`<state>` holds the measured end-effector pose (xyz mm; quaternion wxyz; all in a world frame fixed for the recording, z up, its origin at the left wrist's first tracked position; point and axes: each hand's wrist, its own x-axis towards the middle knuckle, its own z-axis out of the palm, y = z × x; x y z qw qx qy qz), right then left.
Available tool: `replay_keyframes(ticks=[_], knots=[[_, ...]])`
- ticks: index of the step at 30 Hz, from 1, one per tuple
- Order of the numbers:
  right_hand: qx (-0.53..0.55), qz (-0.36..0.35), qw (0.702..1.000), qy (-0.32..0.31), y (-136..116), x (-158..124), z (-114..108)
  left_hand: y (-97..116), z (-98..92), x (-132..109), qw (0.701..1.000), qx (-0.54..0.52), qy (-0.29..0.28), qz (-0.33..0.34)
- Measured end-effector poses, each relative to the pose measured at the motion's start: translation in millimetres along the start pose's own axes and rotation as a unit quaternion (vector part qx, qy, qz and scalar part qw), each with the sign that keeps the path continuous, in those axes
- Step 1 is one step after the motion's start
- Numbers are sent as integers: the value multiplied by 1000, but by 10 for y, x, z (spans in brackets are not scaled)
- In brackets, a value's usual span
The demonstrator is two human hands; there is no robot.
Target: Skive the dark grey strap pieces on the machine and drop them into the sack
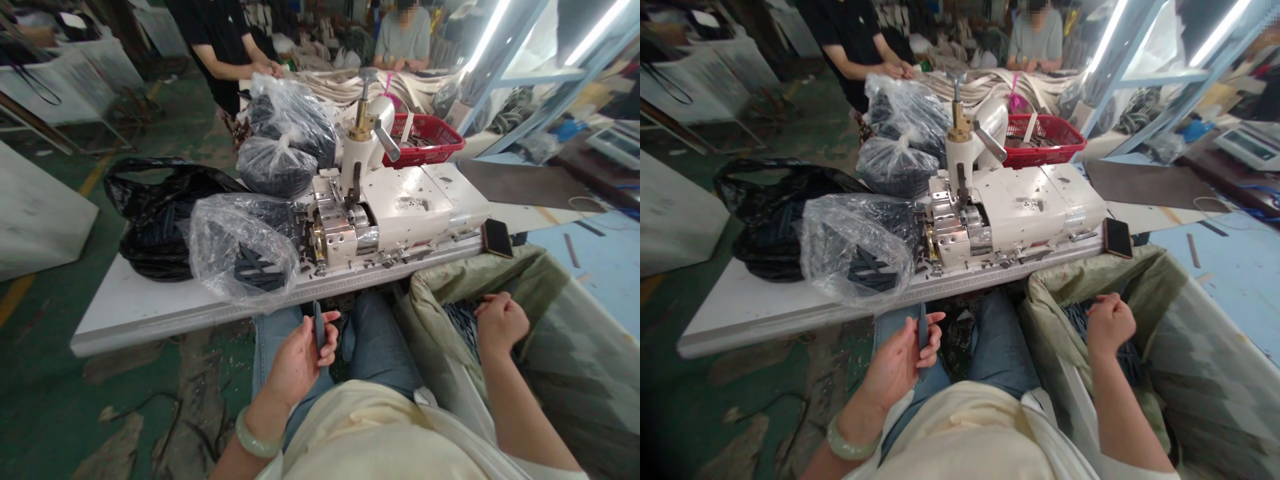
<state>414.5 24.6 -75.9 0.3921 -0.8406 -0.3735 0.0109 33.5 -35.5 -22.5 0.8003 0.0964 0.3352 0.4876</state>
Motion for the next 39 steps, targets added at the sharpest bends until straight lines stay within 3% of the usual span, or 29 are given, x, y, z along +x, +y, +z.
replay_keyframes(ticks=[2,3,5,7,8,10,12,13,14,16,21,25,28,30,32,36,39], knots=[[-150,-14,988,-36,394,43,-209,-18,7,27,1000,6,7,2],[-179,-20,983,-39,476,29,-282,-34,15,45,1000,11,11,2],[-138,-42,987,-72,382,-89,-346,-79,42,88,1000,24,18,-4],[4,-47,982,-182,0,-327,-293,-137,86,132,999,47,24,-3],[96,-38,954,-281,-255,-483,-231,-168,112,151,998,64,25,1],[264,-28,840,-473,-789,-828,-65,-227,160,170,994,103,28,11],[354,-35,719,-598,-1235,-1157,108,-264,195,152,988,147,31,23],[375,-30,681,-628,-1398,-1292,183,-267,204,126,985,165,33,28],[386,-24,661,-643,-1519,-1400,245,-259,206,91,983,178,39,34],[400,-17,659,-637,-1652,-1517,328,-208,193,-1,981,179,57,43],[439,-74,696,-564,-1699,-1388,360,-3,107,-220,984,153,86,30],[418,-142,739,-510,-1719,-1245,302,37,85,-246,983,179,47,4],[416,-144,752,-491,-1703,-1225,285,-5,106,-208,984,172,28,-21],[447,-107,732,-503,-1669,-1243,297,-37,114,-182,986,161,30,-37],[503,-50,684,-527,-1628,-1280,315,-63,114,-163,984,166,49,-35],[582,43,577,-572,-1575,-1383,323,-98,108,-147,972,205,113,32],[577,92,536,-610,-1562,-1457,314,-104,117,-153,961,243,117,62]])
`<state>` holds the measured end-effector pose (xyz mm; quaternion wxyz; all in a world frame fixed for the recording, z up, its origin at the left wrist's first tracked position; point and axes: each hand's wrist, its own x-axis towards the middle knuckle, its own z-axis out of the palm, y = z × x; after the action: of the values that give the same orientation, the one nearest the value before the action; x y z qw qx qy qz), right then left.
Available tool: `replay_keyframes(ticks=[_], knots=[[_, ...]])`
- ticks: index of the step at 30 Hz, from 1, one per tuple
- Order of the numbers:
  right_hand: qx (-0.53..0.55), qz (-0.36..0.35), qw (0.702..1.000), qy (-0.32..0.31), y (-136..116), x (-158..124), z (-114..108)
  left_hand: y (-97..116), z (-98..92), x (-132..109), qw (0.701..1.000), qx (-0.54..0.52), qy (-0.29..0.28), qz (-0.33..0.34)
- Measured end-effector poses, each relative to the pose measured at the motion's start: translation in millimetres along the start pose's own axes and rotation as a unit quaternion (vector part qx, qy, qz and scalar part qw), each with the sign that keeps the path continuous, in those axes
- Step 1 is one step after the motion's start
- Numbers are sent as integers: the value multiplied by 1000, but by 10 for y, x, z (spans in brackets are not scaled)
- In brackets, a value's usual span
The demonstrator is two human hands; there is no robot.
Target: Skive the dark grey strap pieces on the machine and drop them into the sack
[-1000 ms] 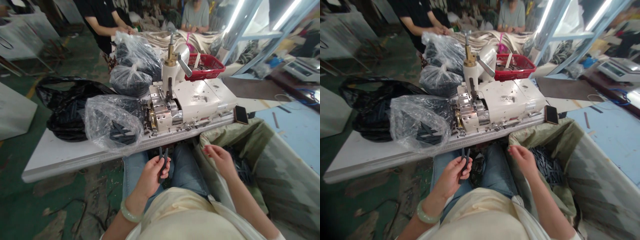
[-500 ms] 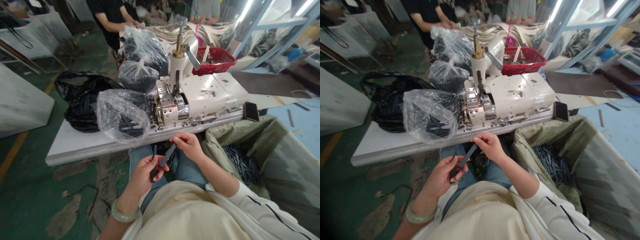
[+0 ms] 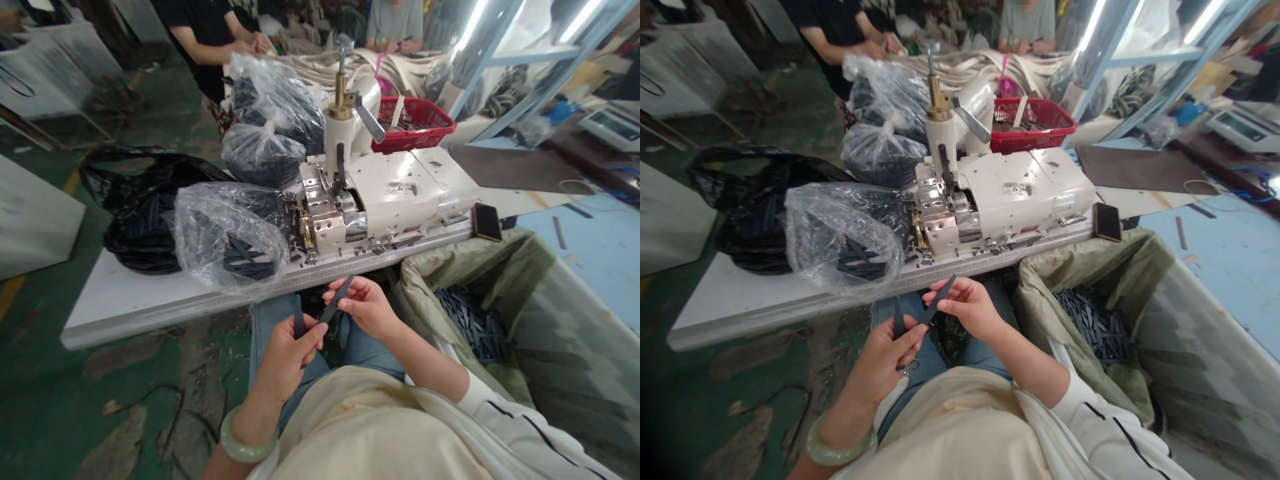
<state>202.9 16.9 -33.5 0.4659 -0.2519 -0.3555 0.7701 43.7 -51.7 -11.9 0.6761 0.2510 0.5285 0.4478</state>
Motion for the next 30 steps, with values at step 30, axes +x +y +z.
replay_keyframes(ticks=[30], knots=[[-95,40,987,124,-300,750,-32,33,-102,139,995,-17,-51,-82]])
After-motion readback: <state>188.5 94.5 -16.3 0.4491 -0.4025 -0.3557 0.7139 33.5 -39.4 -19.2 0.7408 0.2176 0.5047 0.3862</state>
